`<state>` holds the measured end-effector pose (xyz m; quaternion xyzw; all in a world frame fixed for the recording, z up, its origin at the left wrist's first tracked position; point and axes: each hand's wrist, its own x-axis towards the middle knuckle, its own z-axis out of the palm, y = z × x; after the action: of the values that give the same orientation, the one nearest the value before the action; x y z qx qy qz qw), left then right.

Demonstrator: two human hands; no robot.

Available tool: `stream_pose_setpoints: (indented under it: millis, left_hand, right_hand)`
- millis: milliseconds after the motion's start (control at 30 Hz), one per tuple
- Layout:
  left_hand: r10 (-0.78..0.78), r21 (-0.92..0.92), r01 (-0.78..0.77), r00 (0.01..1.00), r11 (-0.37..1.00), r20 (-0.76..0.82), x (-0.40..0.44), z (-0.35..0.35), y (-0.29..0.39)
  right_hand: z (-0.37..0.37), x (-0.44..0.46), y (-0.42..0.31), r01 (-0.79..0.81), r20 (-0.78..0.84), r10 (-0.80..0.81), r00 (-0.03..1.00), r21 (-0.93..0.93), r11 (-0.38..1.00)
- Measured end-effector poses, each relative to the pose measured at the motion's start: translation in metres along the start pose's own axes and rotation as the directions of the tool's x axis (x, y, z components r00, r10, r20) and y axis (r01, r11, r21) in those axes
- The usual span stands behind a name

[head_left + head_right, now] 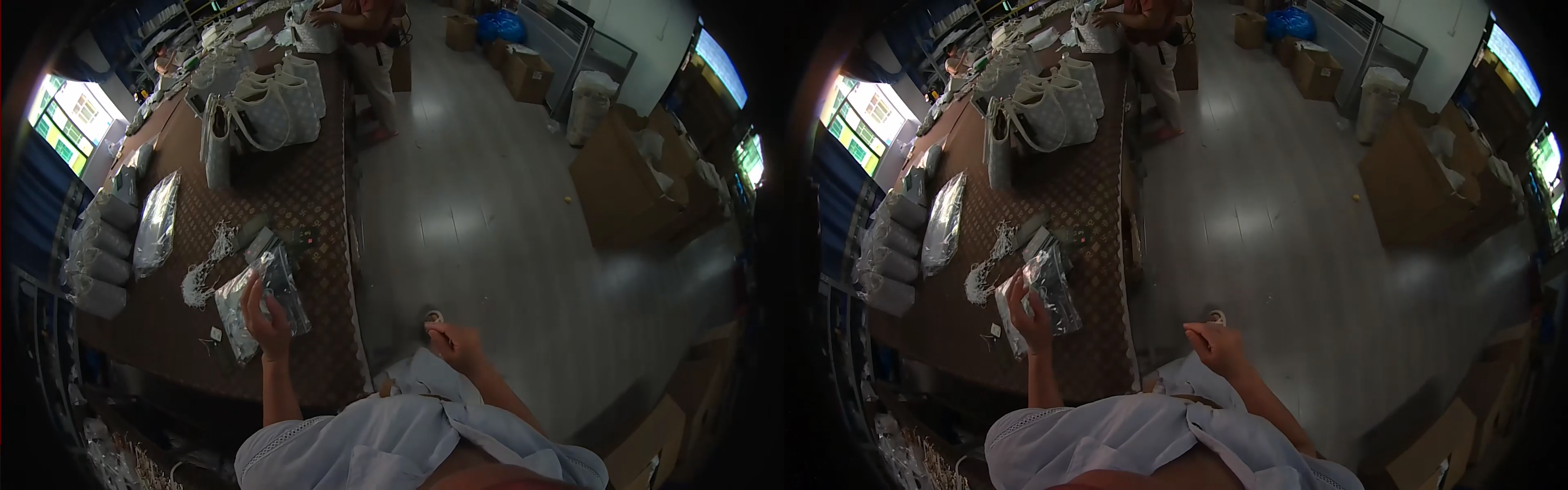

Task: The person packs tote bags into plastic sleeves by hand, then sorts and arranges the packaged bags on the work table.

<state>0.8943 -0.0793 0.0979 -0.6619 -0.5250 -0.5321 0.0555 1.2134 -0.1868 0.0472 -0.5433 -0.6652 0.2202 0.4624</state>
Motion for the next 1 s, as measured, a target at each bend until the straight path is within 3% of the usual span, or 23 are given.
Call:
stream_pose_setpoints:
  millis: [100, 133, 167, 200, 233, 267, 300, 333, 400, 467, 500, 567, 633, 700, 833, 900, 1000]
  left_hand:
    - [0.055, -0.033, -0.054, 0.997, 0.998, 0.053, 0.019, 0.063, 0.006]
    - [0.039, -0.046, -0.037, 0.999, 0.998, 0.035, 0.026, 0.092, 0.01]
    - [-0.031, -0.122, 0.035, 0.999, 0.992, 0.037, 0.031, 0.123, 0.015]
    - [-0.114, -0.185, 0.123, 0.992, 0.975, 0.059, 0.03, 0.146, 0.024]
    - [-0.148, -0.173, 0.155, 0.988, 0.973, 0.053, 0.034, 0.166, 0.037]
    - [-0.033, -0.217, 0.053, 0.995, 0.975, 0.095, 0.046, 0.186, 0.051]
    - [0.094, -0.257, -0.057, 0.987, 0.965, 0.134, 0.057, 0.202, 0.063]
    - [0.084, -0.288, -0.037, 0.984, 0.957, 0.154, 0.063, 0.217, 0.073]
    - [0.078, -0.302, -0.026, 0.984, 0.953, 0.163, 0.074, 0.249, 0.083]
    - [-0.002, -0.395, 0.093, 0.974, 0.914, 0.226, 0.083, 0.281, 0.084]
    - [-0.012, -0.38, 0.094, 0.977, 0.92, 0.212, 0.089, 0.297, 0.078]
    - [-0.065, -0.346, 0.138, 0.975, 0.928, 0.214, 0.1, 0.333, 0.07]
    - [-0.1, -0.294, 0.155, 0.976, 0.943, 0.195, 0.127, 0.363, 0.064]
    - [-0.144, -0.249, 0.179, 0.977, 0.952, 0.155, 0.157, 0.389, 0.065]
    - [-0.069, -0.039, 0.073, 0.994, 0.997, 0.079, 0.224, 0.415, 0.057]
    - [-0.071, 0.031, 0.07, 0.997, 0.997, 0.041, 0.247, 0.42, 0.048]
    - [-0.206, 0.297, 0.223, 0.975, 0.929, -0.088, 0.265, 0.407, 0.022]
  right_hand:
    - [-0.017, 0.041, 0.059, -0.124, 0.094, 0.131, 0.987, -0.082, 0.989]
    - [-0.021, 0.044, 0.093, -0.153, 0.133, 0.185, 0.974, -0.219, 0.964]
    - [-0.032, 0.052, 0.126, -0.167, 0.167, 0.239, 0.957, -0.358, 0.919]
    - [-0.049, 0.054, 0.15, -0.156, 0.195, 0.244, 0.95, -0.382, 0.911]
    - [-0.064, 0.057, 0.172, -0.272, 0.264, 0.432, 0.862, -0.478, 0.835]
    - [-0.077, 0.062, 0.192, -0.357, 0.308, 0.596, 0.742, -0.57, 0.74]
    - [-0.092, 0.066, 0.211, -0.414, 0.306, 0.647, 0.698, -0.565, 0.714]
    - [-0.105, 0.065, 0.233, -0.474, 0.304, 0.695, 0.651, -0.553, 0.685]
    - [-0.119, 0.049, 0.297, -0.419, 0.301, 0.751, 0.588, -0.681, 0.6]
    - [-0.135, 0.011, 0.408, -0.217, 0.51, 0.68, 0.526, -0.693, 0.688]
    - [-0.136, 0.044, 0.402, -0.195, 0.525, 0.667, 0.528, -0.69, 0.697]
    - [-0.142, 0.134, 0.351, -0.375, 0.41, 0.846, 0.341, -0.766, 0.523]
    - [-0.146, 0.212, 0.357, -0.352, 0.486, 0.849, 0.209, -0.772, 0.529]
    - [-0.152, 0.265, 0.413, -0.379, 0.453, 0.791, 0.412, -0.704, 0.601]
    - [-0.137, 0.458, 0.425, -0.287, 0.473, 0.684, 0.555, -0.663, 0.691]
    - [-0.107, 0.541, 0.455, -0.127, 0.553, 0.563, 0.615, -0.635, 0.762]
    - [-0.049, 0.655, 0.427, 0.026, 0.64, 0.409, 0.651, -0.557, 0.83]
